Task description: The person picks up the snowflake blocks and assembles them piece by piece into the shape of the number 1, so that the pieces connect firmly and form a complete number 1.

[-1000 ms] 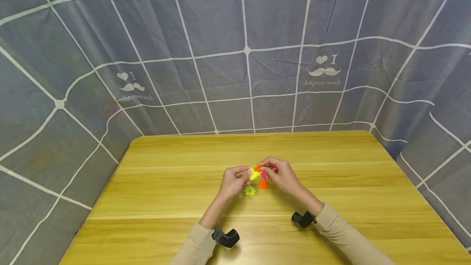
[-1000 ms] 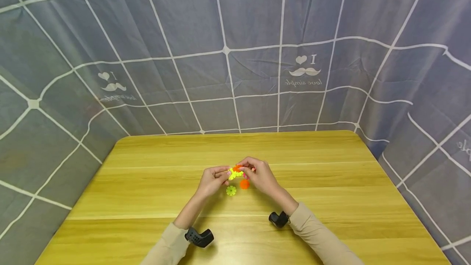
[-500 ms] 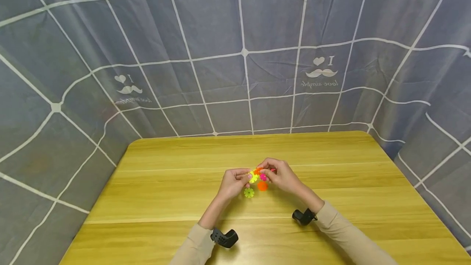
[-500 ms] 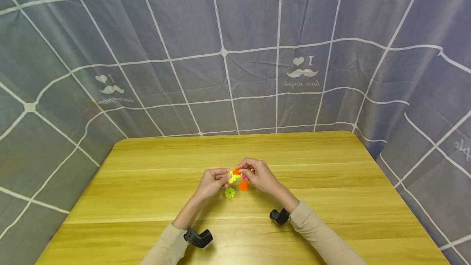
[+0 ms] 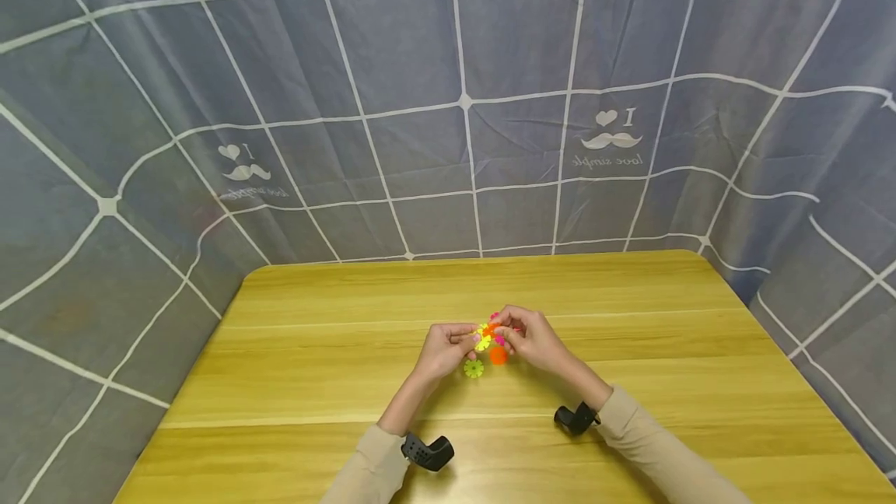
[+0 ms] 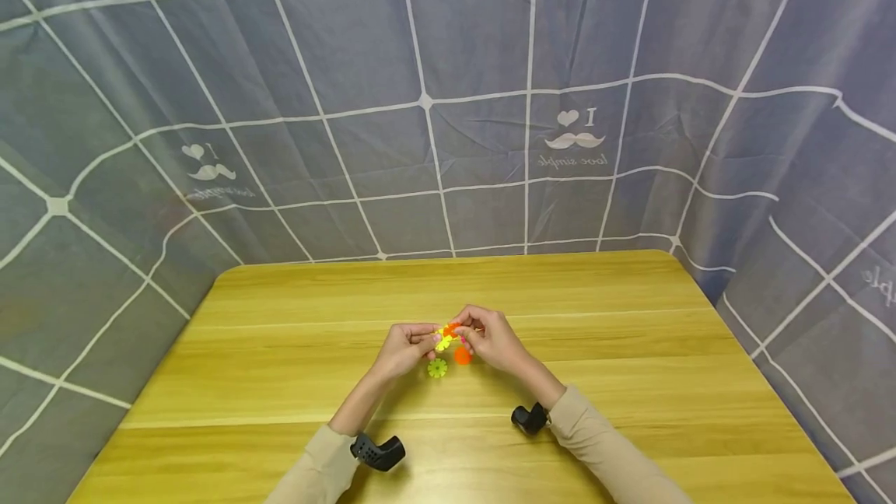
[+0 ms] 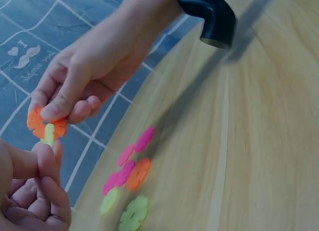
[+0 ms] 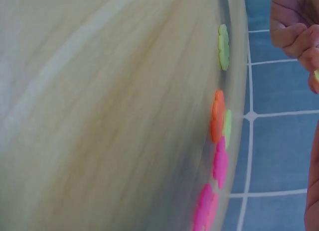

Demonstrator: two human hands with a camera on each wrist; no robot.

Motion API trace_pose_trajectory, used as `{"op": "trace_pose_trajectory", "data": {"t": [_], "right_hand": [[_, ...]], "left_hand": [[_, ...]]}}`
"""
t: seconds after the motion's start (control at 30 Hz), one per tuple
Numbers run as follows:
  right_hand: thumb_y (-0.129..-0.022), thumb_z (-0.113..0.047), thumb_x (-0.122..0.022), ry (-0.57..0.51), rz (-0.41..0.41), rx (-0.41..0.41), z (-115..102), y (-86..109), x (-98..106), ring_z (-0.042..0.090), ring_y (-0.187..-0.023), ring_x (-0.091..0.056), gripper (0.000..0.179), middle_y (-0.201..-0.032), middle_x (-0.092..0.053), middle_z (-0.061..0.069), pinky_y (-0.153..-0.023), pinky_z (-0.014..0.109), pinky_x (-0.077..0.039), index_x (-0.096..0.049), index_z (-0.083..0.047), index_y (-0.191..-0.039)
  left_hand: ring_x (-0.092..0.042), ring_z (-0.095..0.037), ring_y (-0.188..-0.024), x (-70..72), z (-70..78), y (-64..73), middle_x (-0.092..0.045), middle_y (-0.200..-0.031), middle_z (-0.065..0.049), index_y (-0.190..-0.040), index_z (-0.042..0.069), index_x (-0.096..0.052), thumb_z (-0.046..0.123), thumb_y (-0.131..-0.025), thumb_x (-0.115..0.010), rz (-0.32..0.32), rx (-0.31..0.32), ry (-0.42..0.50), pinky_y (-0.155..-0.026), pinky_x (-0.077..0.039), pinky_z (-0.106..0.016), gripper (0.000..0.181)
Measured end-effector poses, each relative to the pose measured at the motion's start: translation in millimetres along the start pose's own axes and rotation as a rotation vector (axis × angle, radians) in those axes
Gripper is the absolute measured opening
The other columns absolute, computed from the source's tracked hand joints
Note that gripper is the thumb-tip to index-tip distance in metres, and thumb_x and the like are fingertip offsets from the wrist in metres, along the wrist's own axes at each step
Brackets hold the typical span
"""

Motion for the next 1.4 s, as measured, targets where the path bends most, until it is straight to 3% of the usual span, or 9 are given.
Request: {"op": "trace_pose_trajectory", "data": {"t": [0.13,0.27,0.4,0.6,0.87,1.0,1.1,1.23,1.4], "right_hand": [[-0.091,0.003,-0.060,-0.026,-0.005,-0.009,-2,4.6,-1,0.007,-0.054,-0.053,0.005,-0.075,-0.062,0.027,-0.047,0.032,-0.051,-0.063,0.004,-0.094],[-0.091,0.003,-0.060,-0.010,-0.011,-0.010,-5,4.0,0,0.014,-0.054,-0.054,0.007,-0.076,-0.063,0.027,-0.048,0.035,-0.052,-0.064,0.005,-0.097],[-0.090,-0.003,-0.064,0.056,0.000,-0.023,-6,1.1,5,0.022,-0.057,-0.058,0.010,-0.079,-0.066,0.023,-0.052,0.029,-0.053,-0.067,0.001,-0.098],[-0.086,-0.009,-0.070,0.174,0.074,0.014,-10,-2.7,11,0.013,-0.062,-0.054,0.009,-0.091,-0.068,0.005,-0.053,0.021,-0.048,-0.074,-0.008,-0.094],[-0.083,-0.013,-0.074,0.158,0.143,-0.045,-13,-5.3,11,0.006,-0.048,-0.046,0.009,-0.076,-0.068,0.008,-0.040,0.020,-0.041,-0.073,-0.010,-0.092],[-0.083,-0.013,-0.074,0.154,0.155,-0.046,-13,-5.4,10,0.005,-0.047,-0.046,0.009,-0.075,-0.068,0.016,-0.039,0.019,-0.040,-0.073,-0.010,-0.091],[-0.084,-0.015,-0.073,0.156,0.148,-0.038,-13,-5.1,10,0.004,-0.047,-0.045,0.010,-0.075,-0.068,0.018,-0.039,0.019,-0.040,-0.073,-0.009,-0.092],[-0.086,-0.015,-0.072,0.153,0.140,-0.046,-13,-4.2,11,0.008,-0.045,-0.047,0.010,-0.078,-0.069,0.017,-0.039,0.020,-0.040,-0.072,-0.009,-0.093],[-0.086,-0.014,-0.072,0.170,0.143,-0.096,-7,-1.0,17,0.025,-0.050,-0.055,0.014,-0.087,-0.071,0.012,-0.039,0.020,-0.040,-0.072,-0.006,-0.098]], "left_hand": [[-0.060,-0.007,-0.054,0.5,3.8,2.6,-0.071,-0.087,-0.026,-0.114,-0.014,-0.062,0.002,-0.091,-0.061,-0.018,-0.026,-0.025,-0.050,-0.042,-0.015,0.028],[-0.061,-0.008,-0.056,1.4,7.1,2.6,-0.070,-0.088,-0.028,-0.114,-0.015,-0.061,0.001,-0.091,-0.061,-0.045,-0.053,-0.037,-0.056,-0.050,-0.020,0.028],[-0.063,-0.011,-0.058,2.3,6.6,1.0,-0.069,-0.088,-0.031,-0.116,-0.013,-0.061,0.001,-0.092,-0.060,-0.073,-0.060,-0.042,-0.066,-0.056,-0.032,0.029],[-0.065,-0.026,-0.066,2.9,6.9,0.4,-0.063,-0.089,-0.036,-0.121,-0.007,-0.060,0.001,-0.093,-0.058,-0.099,-0.078,-0.051,-0.069,-0.057,-0.036,0.029],[-0.063,-0.047,-0.079,3.8,20.5,8.9,-0.062,-0.093,-0.035,-0.123,-0.009,-0.057,-0.001,-0.091,-0.060,-0.121,-0.117,-0.079,-0.072,-0.057,-0.043,0.033],[-0.064,-0.023,-0.064,3.2,36.1,17.4,-0.063,-0.088,-0.030,-0.116,-0.012,-0.059,0.001,-0.089,-0.063,-0.096,-0.138,-0.099,-0.064,-0.056,-0.037,0.031],[-0.058,-0.005,-0.060,2.4,39.3,19.7,-0.063,-0.088,-0.027,-0.111,-0.012,-0.060,0.003,-0.090,-0.063,-0.064,-0.130,-0.104,-0.067,-0.057,-0.040,0.026],[-0.056,-0.007,-0.061,2.2,28.9,15.3,-0.062,-0.087,-0.021,-0.107,-0.011,-0.061,0.003,-0.091,-0.062,-0.031,-0.105,-0.077,-0.074,-0.057,-0.050,0.022],[-0.060,-0.014,-0.067,5.4,4.0,5.3,-0.062,-0.089,-0.015,-0.107,-0.009,-0.061,0.005,-0.090,-0.064,0.029,-0.075,-0.019,-0.076,-0.057,-0.049,0.022]]}}
Point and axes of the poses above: each hand's wrist, its own y-axis away from the middle knuckle, its own x-axis out of the back of the hand, z = x × y, the point moved 4 cm from there along -y, towards the middle knuckle
